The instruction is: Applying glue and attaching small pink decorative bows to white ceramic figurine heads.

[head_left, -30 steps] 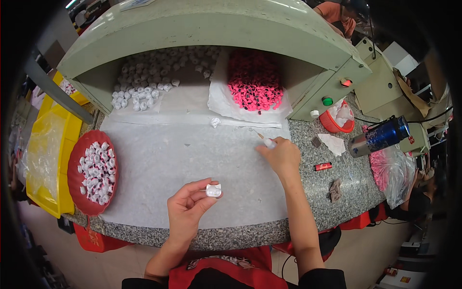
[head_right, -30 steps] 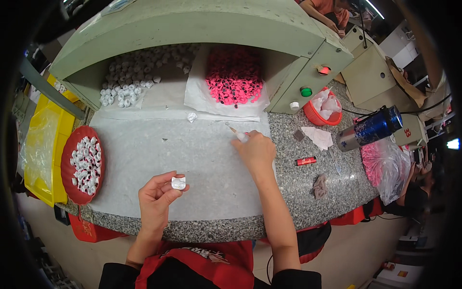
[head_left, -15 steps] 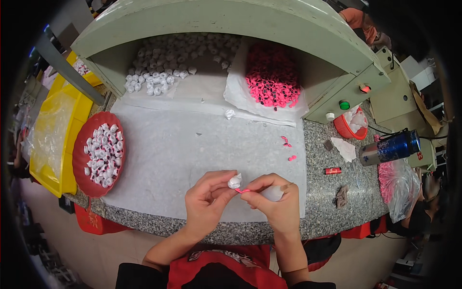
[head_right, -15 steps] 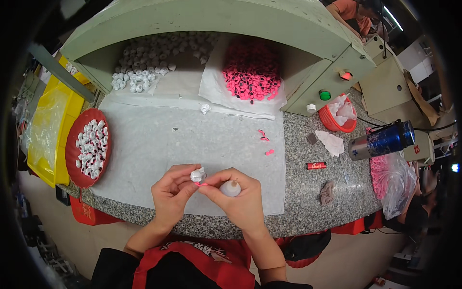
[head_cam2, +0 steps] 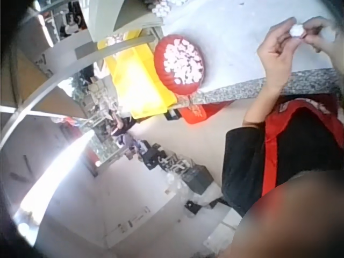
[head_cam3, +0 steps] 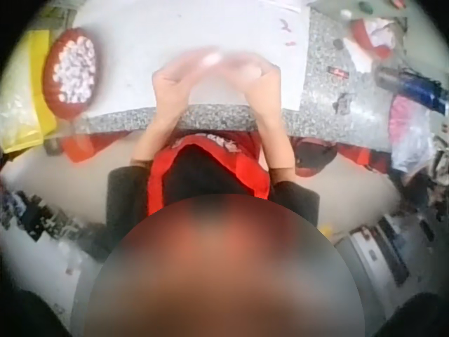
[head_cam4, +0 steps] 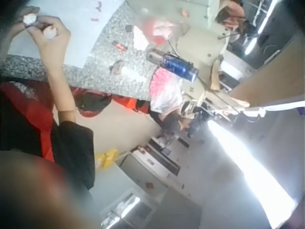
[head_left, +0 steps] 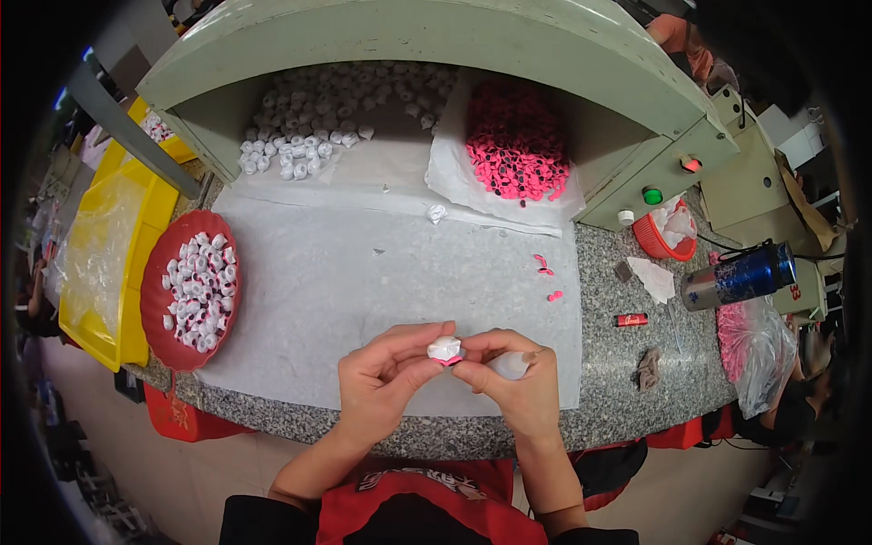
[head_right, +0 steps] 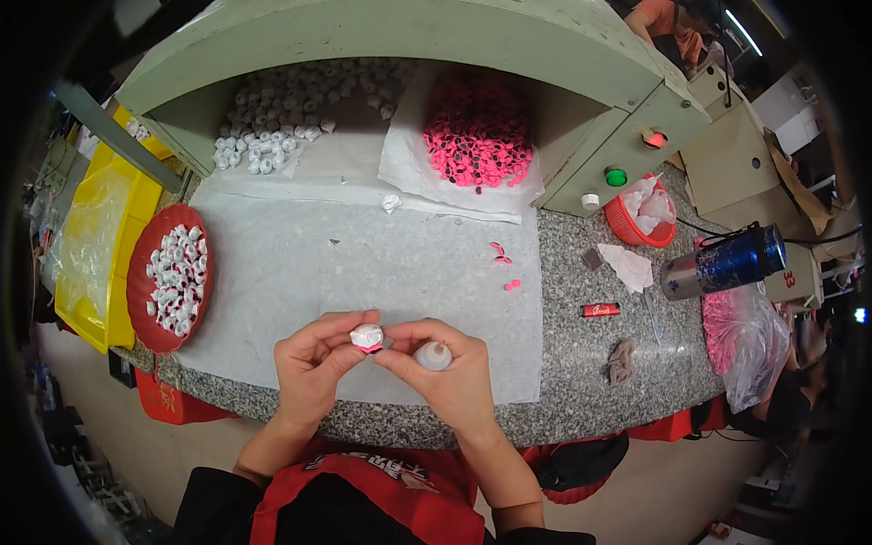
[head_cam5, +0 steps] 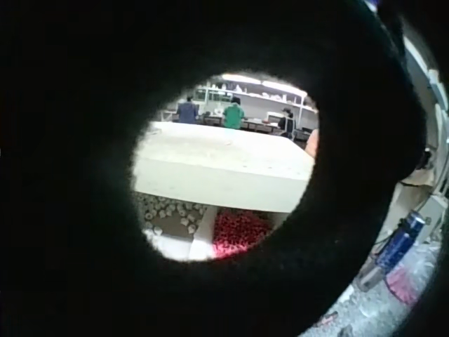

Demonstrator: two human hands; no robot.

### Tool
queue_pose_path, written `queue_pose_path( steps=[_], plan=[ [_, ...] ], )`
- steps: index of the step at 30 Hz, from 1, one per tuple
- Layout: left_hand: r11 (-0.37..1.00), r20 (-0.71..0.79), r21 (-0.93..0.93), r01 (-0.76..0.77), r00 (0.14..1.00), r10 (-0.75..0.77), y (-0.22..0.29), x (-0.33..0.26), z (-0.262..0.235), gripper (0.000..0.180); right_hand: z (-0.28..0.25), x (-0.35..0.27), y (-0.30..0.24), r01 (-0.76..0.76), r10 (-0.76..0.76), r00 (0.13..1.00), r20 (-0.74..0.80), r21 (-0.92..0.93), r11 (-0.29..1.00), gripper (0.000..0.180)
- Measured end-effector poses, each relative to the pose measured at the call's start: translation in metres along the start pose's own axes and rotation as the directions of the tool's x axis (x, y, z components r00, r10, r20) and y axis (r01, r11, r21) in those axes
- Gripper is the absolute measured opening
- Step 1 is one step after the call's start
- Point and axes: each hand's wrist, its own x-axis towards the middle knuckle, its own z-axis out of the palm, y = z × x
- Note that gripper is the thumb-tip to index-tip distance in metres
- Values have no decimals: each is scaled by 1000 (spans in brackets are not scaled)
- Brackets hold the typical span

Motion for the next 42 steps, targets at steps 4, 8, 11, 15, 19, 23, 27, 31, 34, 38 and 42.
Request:
queue_pose_path(
  steps=[4,8,11,15,19,23,27,31,34,38,42],
  plan=[
    [953,-26,276,-123,990,136,-1,-1,8,24,-2,1,1,85,-84,996,12,-91,992,15],
    [818,47,503,-278,954,295,-8,-1,9,21,-6,1,4,171,-168,985,37,-95,981,15],
    [806,31,522,-280,950,310,-11,0,12,19,-5,2,4,200,-198,980,28,-127,972,15],
    [809,36,519,-277,952,303,-13,-1,11,19,-5,2,6,192,-191,981,20,-128,973,15],
    [879,-8,433,-199,975,224,-13,-1,13,19,-10,4,6,211,-205,977,56,-150,966,9],
    [982,-92,188,4,996,14,-13,-3,11,19,-12,8,6,213,-200,976,90,-164,963,7],
    [975,-146,-82,206,965,-216,-15,2,3,18,-8,13,14,213,-197,975,100,-178,961,12],
    [819,-51,-417,394,890,-454,-11,6,-1,22,-3,6,19,352,-351,936,37,-163,922,23],
    [882,-55,-325,341,924,-378,-7,2,1,25,-6,9,27,398,-390,917,87,-108,911,26],
    [998,34,38,58,998,-60,-4,-7,-2,24,-12,12,20,351,-348,913,212,23,936,20],
    [994,107,103,-35,994,24,-8,-9,-10,25,-8,10,19,158,-222,939,262,244,957,18]
  ],
)
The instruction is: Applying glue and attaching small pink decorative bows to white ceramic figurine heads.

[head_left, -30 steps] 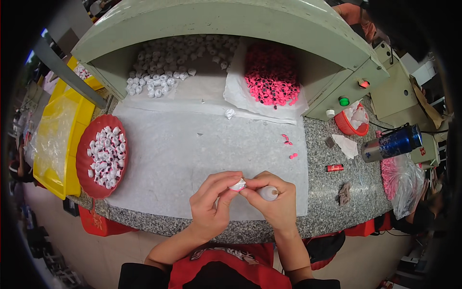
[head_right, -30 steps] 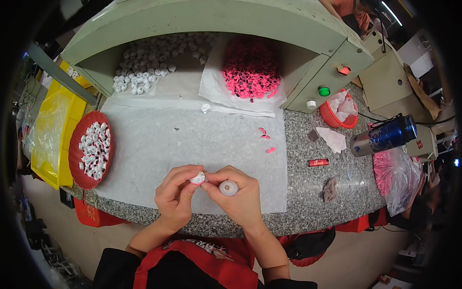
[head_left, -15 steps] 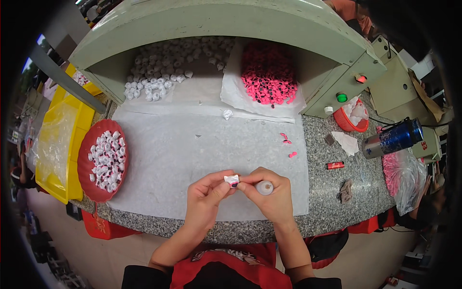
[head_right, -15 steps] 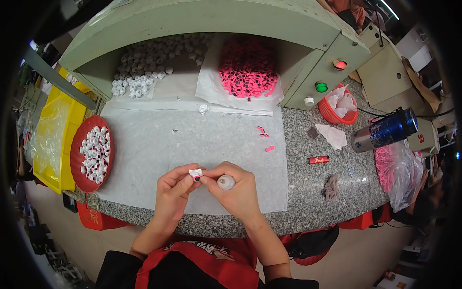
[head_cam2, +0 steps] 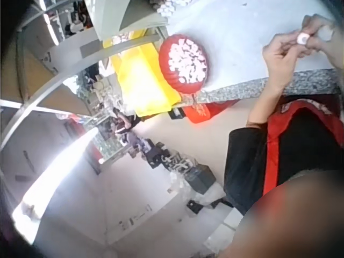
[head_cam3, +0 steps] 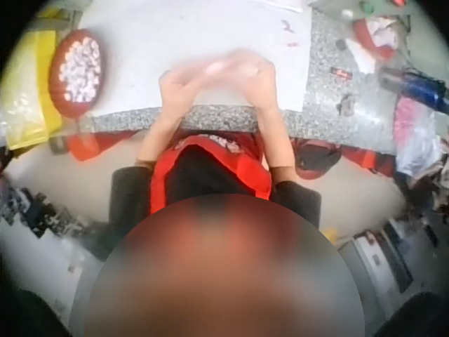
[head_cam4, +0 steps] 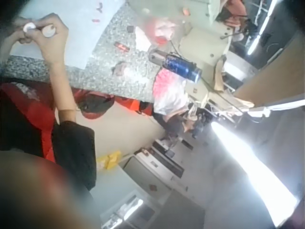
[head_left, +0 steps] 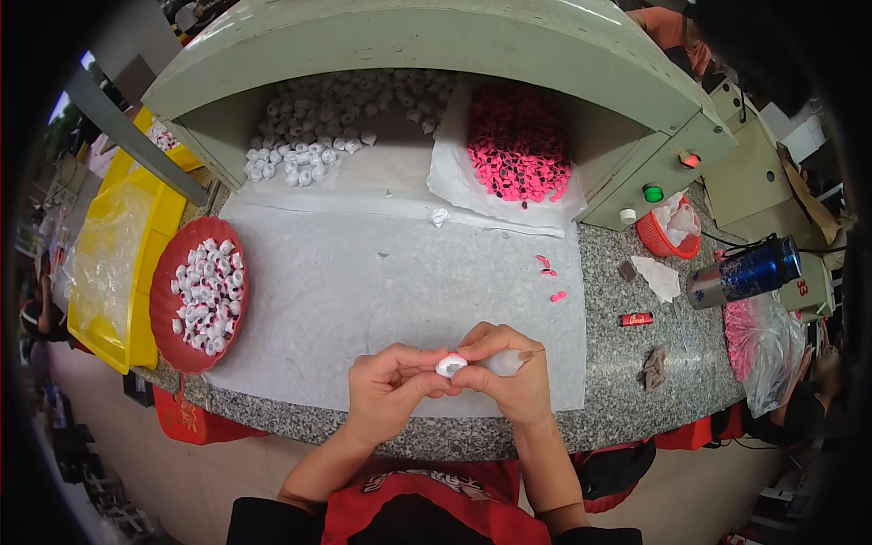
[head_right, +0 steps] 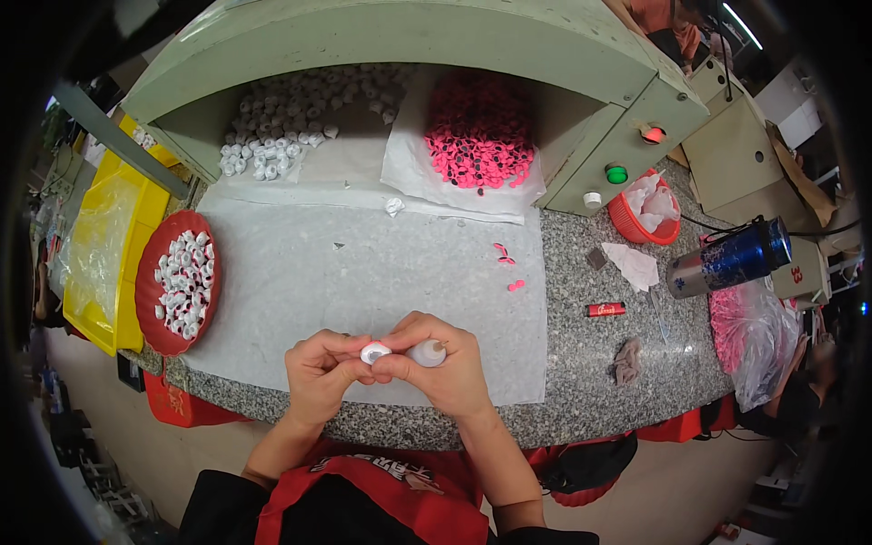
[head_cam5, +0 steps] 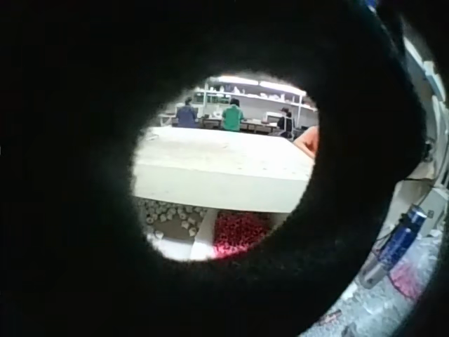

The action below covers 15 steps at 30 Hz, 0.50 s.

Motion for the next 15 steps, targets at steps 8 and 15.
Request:
queue_pose_path(
  steps=[8,15],
  plan=[
    [993,-87,6,114,990,-113,8,0,0,24,6,4,3,-55,55,998,-31,-26,998,15],
    [993,-182,-5,118,976,-117,0,-9,-7,23,13,7,18,-92,93,995,-19,25,995,15]
  ],
)
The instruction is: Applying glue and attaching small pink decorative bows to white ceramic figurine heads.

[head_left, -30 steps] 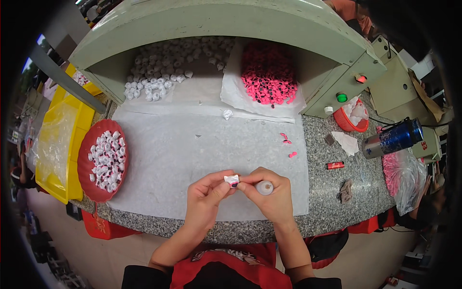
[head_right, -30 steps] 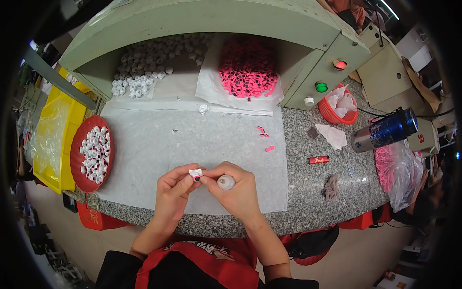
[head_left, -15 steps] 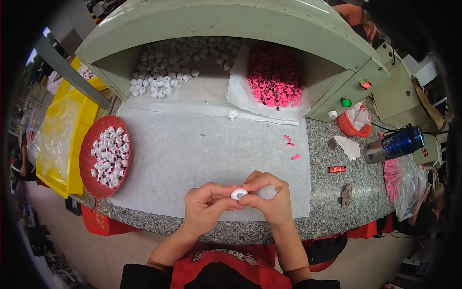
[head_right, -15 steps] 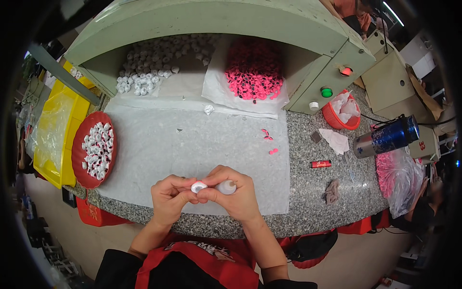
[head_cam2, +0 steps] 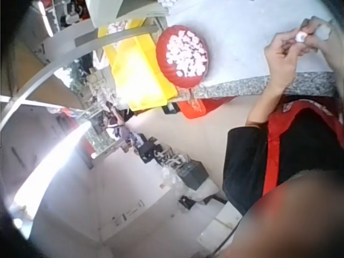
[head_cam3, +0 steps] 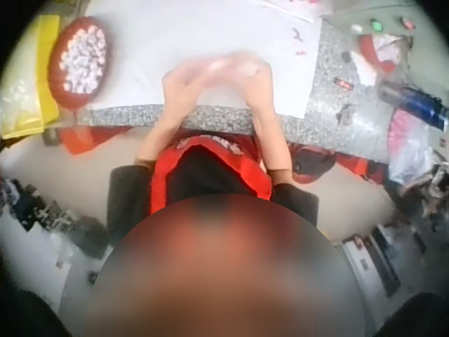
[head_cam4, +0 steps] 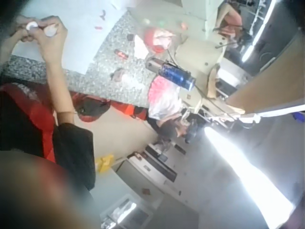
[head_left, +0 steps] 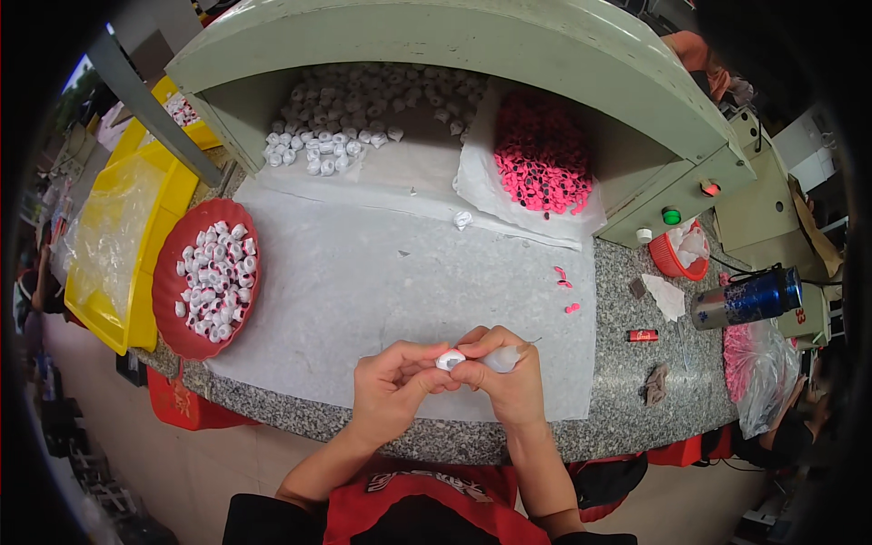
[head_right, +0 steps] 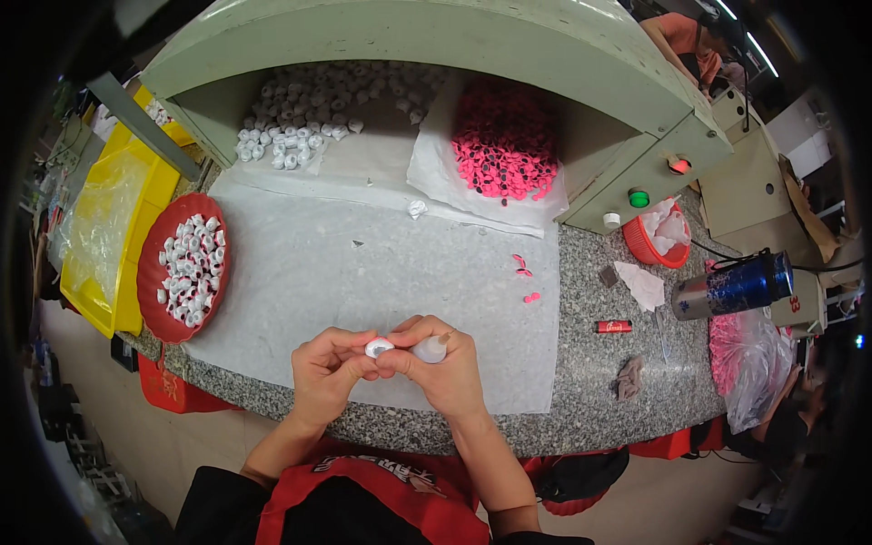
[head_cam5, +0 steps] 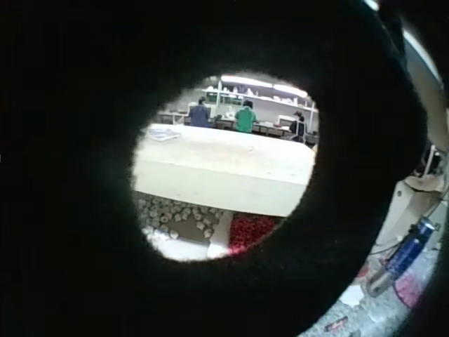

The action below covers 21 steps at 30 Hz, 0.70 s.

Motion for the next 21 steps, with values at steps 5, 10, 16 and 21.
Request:
queue_pose_path(
  steps=[5,10,16,21],
  plan=[
    [994,27,-79,74,997,-72,3,5,-11,19,14,4,-6,-167,171,980,-107,41,985,13],
    [993,-41,-64,103,994,-106,2,7,-25,18,20,16,12,-93,85,993,-84,-101,991,14],
    [629,-328,777,-24,837,437,36,32,-105,16,14,17,8,-109,12,972,-236,-400,910,18],
    [-209,-112,922,326,741,662,66,71,-178,28,-25,15,-18,-259,84,907,-413,-388,885,16]
  ],
)
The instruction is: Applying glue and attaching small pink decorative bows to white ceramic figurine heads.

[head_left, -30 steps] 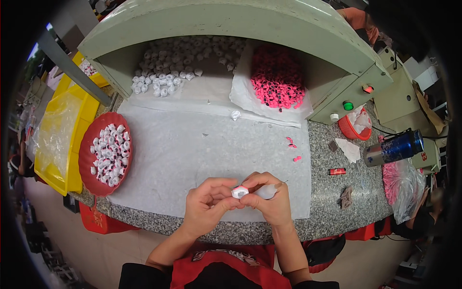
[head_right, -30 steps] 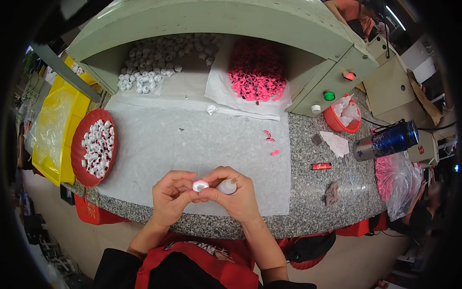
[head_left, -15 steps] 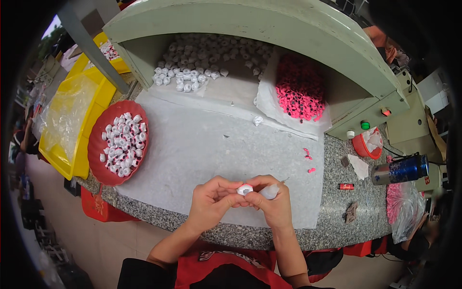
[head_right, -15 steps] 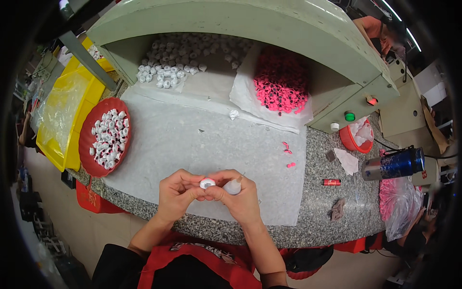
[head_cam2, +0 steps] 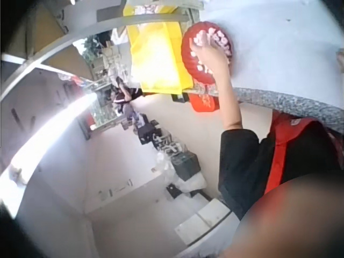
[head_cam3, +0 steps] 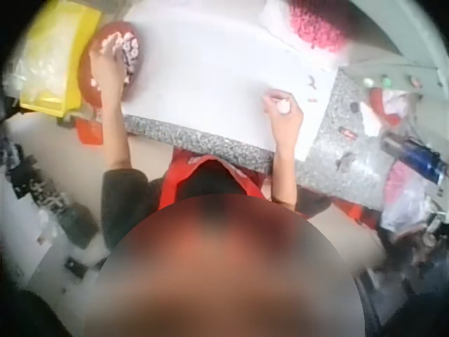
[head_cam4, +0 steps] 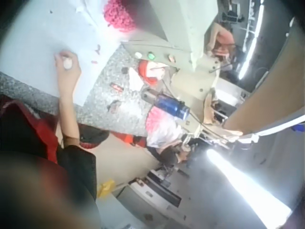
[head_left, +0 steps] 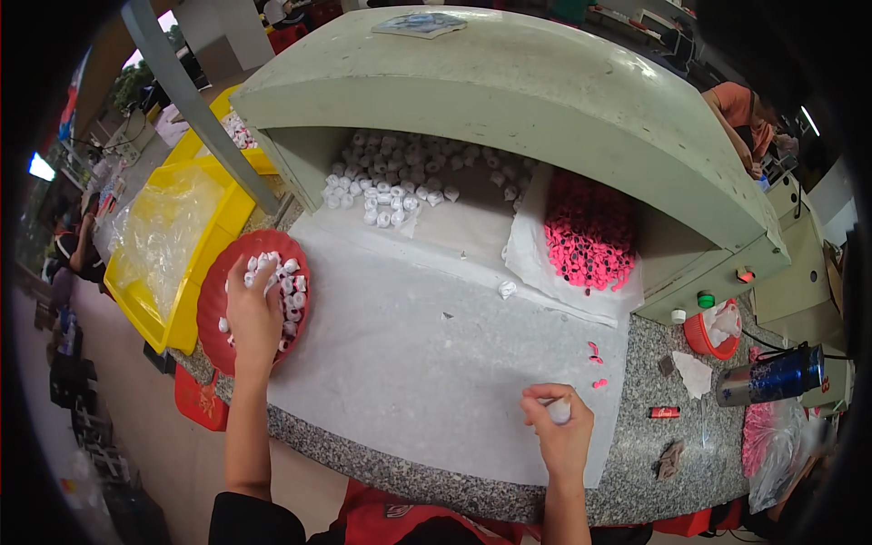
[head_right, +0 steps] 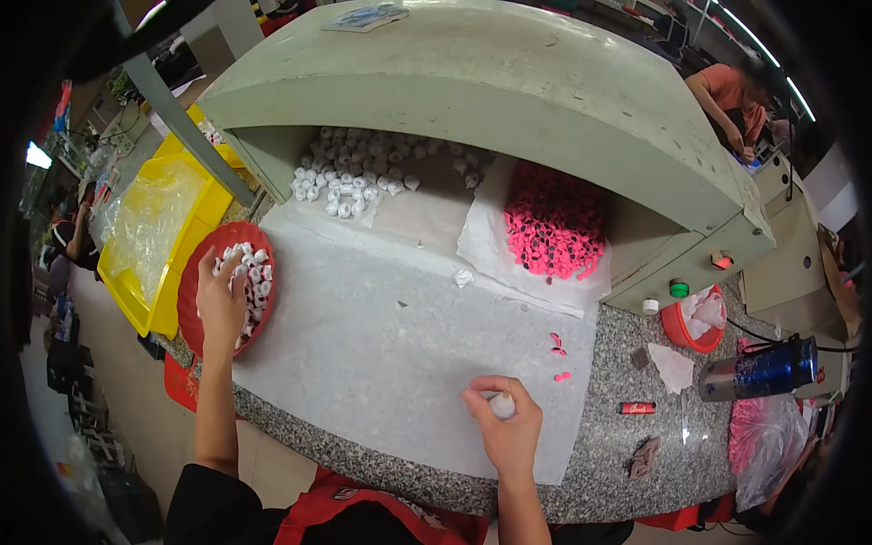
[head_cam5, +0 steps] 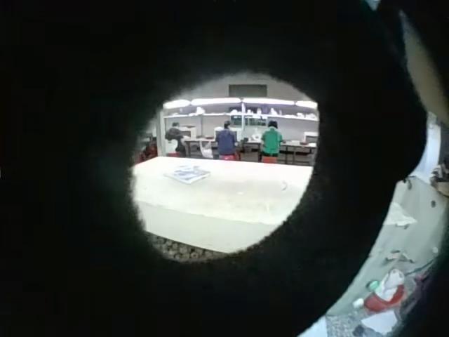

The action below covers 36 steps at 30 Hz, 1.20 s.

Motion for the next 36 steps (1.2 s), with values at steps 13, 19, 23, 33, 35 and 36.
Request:
queue_pose_path(
  steps=[13,19,23,33,35,36],
  plan=[
    [931,-183,-211,-299,947,263,156,159,237,44,-5,-2,24,-16,16,1000,2,6,1000,13],
    [881,-17,-321,-348,932,362,179,97,154,34,-6,-9,16,103,-103,995,17,5,995,12],
    [780,115,-601,-176,946,302,179,33,99,16,-15,-19,11,171,-171,985,-18,14,985,12],
    [664,-83,-637,-392,891,447,218,-17,49,18,-26,-32,14,227,-227,973,-32,-5,974,12],
    [752,58,-525,-399,865,499,220,-18,76,20,-18,-41,8,215,-215,977,-3,-6,977,13],
    [811,211,-409,-417,822,529,230,-13,82,23,-17,-44,7,191,-191,982,12,-11,982,13]
  ],
)
